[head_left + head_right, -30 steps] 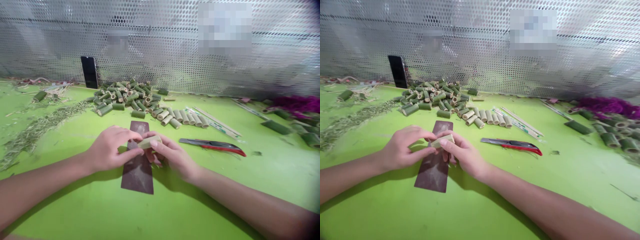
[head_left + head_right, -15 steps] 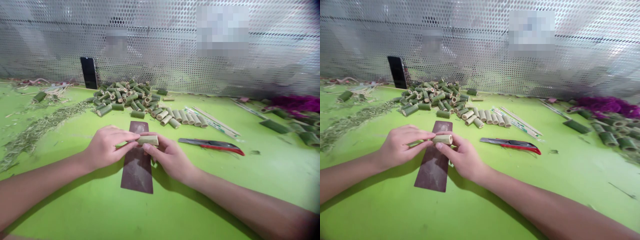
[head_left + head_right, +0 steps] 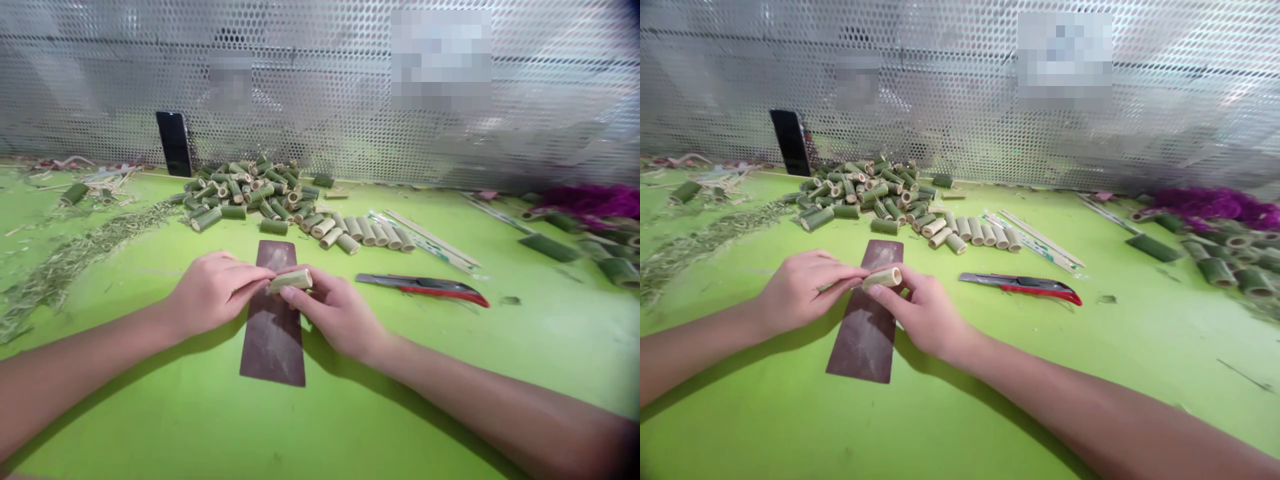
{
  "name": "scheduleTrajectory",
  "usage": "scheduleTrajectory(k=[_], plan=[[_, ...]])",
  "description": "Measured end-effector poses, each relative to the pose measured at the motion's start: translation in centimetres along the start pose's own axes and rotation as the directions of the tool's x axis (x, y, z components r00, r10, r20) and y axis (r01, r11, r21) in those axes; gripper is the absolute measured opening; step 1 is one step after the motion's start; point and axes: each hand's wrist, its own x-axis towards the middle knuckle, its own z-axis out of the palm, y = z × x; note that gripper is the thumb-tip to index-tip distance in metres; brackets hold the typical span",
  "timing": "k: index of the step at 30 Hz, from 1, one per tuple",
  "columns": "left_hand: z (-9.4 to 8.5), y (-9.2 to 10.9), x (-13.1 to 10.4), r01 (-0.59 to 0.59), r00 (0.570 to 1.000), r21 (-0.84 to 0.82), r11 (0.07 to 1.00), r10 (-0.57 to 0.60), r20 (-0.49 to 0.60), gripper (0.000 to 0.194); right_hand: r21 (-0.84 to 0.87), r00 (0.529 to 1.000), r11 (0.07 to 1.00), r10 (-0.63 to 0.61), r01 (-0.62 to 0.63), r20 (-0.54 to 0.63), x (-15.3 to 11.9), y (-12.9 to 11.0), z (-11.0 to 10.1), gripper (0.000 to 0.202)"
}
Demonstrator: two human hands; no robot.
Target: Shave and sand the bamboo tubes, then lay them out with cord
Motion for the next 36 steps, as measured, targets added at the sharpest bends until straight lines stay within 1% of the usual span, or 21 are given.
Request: scheduleTrajectory(k=[3, 6, 11, 14, 20, 27, 32, 36], plan=[[0.0, -0.09, -0.03, -0.038, 0.999, 0.033, 0.999, 0.038, 0.001, 0.024, -0.015, 1.0, 1.0, 0.006, -0.006, -0.006, -0.01, -0.05, 0.04, 0.025], [-0.11, -0.07, 0.01, -0.083, 0.997, 0.102, 0.991, 0.084, -0.001, 0.022, -0.037, 1.0, 0.999, 0.016, -0.017, -0.014, -0.02, -0.1, 0.08, 0.025], [-0.31, 0.14, 0.25, -0.168, 0.986, 0.192, 0.967, 0.162, 0.045, 0.021, -0.108, 0.998, 0.993, 0.052, -0.054, -0.02, 0.02, -0.12, 0.07, 0.028], [-0.25, 0.19, 0.37, -0.194, 0.981, 0.229, 0.954, 0.183, 0.07, 0.02, -0.115, 0.999, 0.992, 0.049, -0.051, -0.021, 0.07, -0.06, 0.04, 0.027], [0.1, 0.18, 0.3, -0.179, 0.983, 0.244, 0.953, 0.164, 0.079, 0.021, -0.132, 0.998, 0.99, 0.053, -0.055, -0.016, 0.12, -0.17, -0.01, 0.029], [-0.01, 0.28, 0.41, -0.185, 0.982, 0.264, 0.947, 0.165, 0.096, 0.022, -0.086, 0.999, 0.996, 0.041, -0.039, 0.026, 0.06, -0.41, 0.0, 0.027], [-0.29, -0.25, 0.38, -0.154, 0.987, 0.221, 0.963, 0.139, 0.08, 0.022, -0.059, 0.998, 0.997, 0.048, -0.046, 0.036, 0.01, -0.34, -0.08, 0.027], [-0.32, -0.32, 0.25, -0.14, 0.989, 0.183, 0.973, 0.128, 0.073, 0.024, -0.085, 0.999, 0.995, 0.047, -0.045, 0.025, -0.05, -0.46, -0.07, 0.027]])
